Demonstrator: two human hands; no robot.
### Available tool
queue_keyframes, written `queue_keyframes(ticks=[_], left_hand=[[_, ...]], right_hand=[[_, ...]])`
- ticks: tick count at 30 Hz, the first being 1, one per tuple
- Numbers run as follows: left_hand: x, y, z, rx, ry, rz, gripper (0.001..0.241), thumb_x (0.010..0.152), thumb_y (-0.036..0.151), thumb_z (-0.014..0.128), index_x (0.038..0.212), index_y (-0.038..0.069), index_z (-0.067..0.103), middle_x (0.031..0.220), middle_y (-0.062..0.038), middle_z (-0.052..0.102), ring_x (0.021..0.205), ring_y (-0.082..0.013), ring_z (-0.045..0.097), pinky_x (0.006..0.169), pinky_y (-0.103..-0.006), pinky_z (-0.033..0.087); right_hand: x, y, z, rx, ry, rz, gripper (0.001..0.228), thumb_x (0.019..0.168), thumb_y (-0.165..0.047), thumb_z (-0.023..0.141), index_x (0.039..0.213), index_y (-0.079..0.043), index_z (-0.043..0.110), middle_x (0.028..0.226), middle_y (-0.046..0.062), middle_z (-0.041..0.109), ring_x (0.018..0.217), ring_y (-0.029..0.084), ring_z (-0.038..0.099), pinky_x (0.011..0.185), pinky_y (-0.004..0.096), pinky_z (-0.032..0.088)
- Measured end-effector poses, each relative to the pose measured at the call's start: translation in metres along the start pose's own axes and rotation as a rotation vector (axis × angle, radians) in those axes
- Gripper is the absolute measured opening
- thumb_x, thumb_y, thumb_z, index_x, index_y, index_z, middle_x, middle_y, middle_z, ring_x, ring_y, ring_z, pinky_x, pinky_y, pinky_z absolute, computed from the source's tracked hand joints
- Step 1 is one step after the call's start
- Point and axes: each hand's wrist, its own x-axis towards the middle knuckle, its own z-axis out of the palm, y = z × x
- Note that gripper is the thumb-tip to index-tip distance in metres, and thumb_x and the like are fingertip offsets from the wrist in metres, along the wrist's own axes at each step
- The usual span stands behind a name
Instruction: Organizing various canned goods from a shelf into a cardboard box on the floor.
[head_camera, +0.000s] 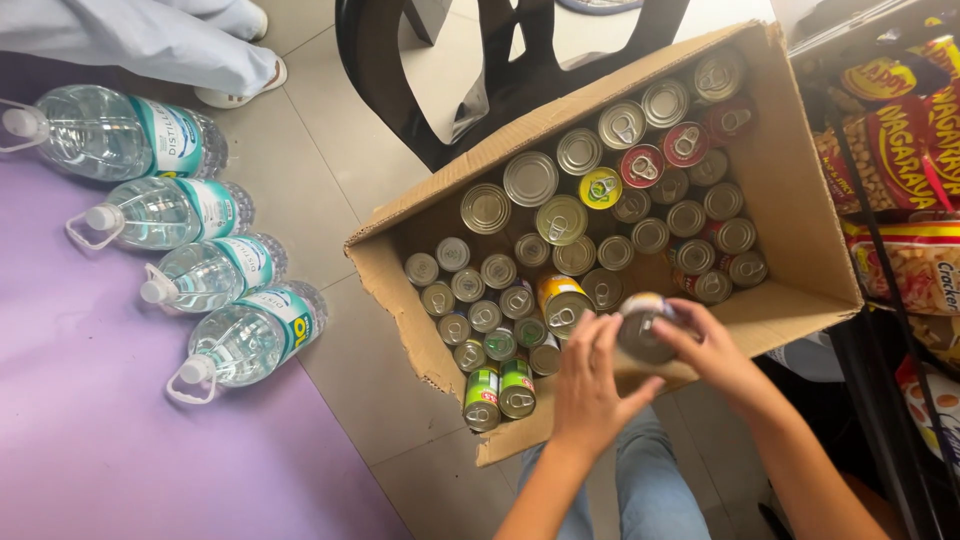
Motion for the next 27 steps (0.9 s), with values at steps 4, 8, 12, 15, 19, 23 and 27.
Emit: queue_keyframes(ticks=[4,8,12,15,19,23,27], left_hand=[[0.011,-0.036,0.005,0.219,0.012,-0.061,0.102,0.075,0.027,0.091,0.157,0.006,0.034,0.152,-0.017,0.040,0.150,-0.0422,0.034,0.120,-0.0517,0.034],[0.019,-0.066,0.020,0.267,-0.042,-0.088,0.108,0.064,0.020,0.092,0.153,0.012,0.033,0.152,-0.021,0.037,0.143,-0.0479,0.035,0.116,-0.0558,0.035],[0.007,-0.108,0.047,0.184,-0.076,-0.216,0.094,0.071,0.006,0.087,0.150,0.028,0.041,0.155,-0.016,0.041,0.129,-0.0422,0.056,0.101,-0.0478,0.054],[0.018,-0.106,0.031,0.117,-0.065,-0.241,0.095,0.065,0.004,0.088,0.145,0.026,0.040,0.144,-0.015,0.044,0.124,-0.0445,0.058,0.094,-0.0487,0.056],[0.019,-0.112,0.036,0.087,-0.080,-0.241,0.095,0.064,0.003,0.089,0.143,0.027,0.042,0.144,-0.015,0.044,0.125,-0.0445,0.057,0.095,-0.0495,0.055],[0.018,-0.113,0.040,0.009,-0.061,-0.135,0.095,0.068,0.001,0.086,0.148,0.020,0.038,0.147,-0.016,0.046,0.136,-0.0455,0.051,0.104,-0.0482,0.052],[0.010,-0.119,0.044,-0.136,0.005,-0.199,0.094,0.075,0.008,0.085,0.151,0.013,0.031,0.150,-0.018,0.048,0.140,-0.0420,0.049,0.113,-0.0479,0.045]], right_hand=[[0.026,-0.045,0.010,0.110,0.101,0.278,0.063,0.095,-0.038,0.066,0.148,-0.007,0.049,0.137,0.009,0.060,0.126,0.019,0.056,0.102,0.041,0.048],[0.061,-0.028,0.023,0.429,-0.101,0.312,0.062,0.095,-0.036,0.064,0.146,-0.004,0.047,0.142,0.008,0.059,0.130,0.020,0.057,0.108,0.041,0.047],[0.071,-0.022,0.043,0.590,-0.236,0.260,0.066,0.096,-0.031,0.064,0.153,-0.005,0.042,0.146,0.007,0.056,0.131,0.017,0.054,0.108,0.038,0.044],[0.083,-0.001,0.041,0.615,-0.242,0.213,0.077,0.095,-0.029,0.068,0.159,-0.005,0.032,0.150,0.010,0.054,0.131,0.020,0.057,0.111,0.038,0.043],[0.068,-0.030,0.056,0.549,-0.060,0.335,0.092,0.086,-0.029,0.069,0.161,-0.012,0.017,0.149,0.009,0.051,0.125,0.025,0.059,0.104,0.048,0.047],[0.068,-0.050,0.078,0.399,0.075,0.312,0.096,0.083,-0.042,0.072,0.159,-0.011,0.023,0.143,0.010,0.054,0.120,0.021,0.061,0.090,0.047,0.056],[0.080,-0.033,0.076,0.343,0.140,0.341,0.089,0.080,-0.040,0.078,0.149,-0.002,0.036,0.132,0.016,0.063,0.111,0.023,0.068,0.085,0.044,0.061]])
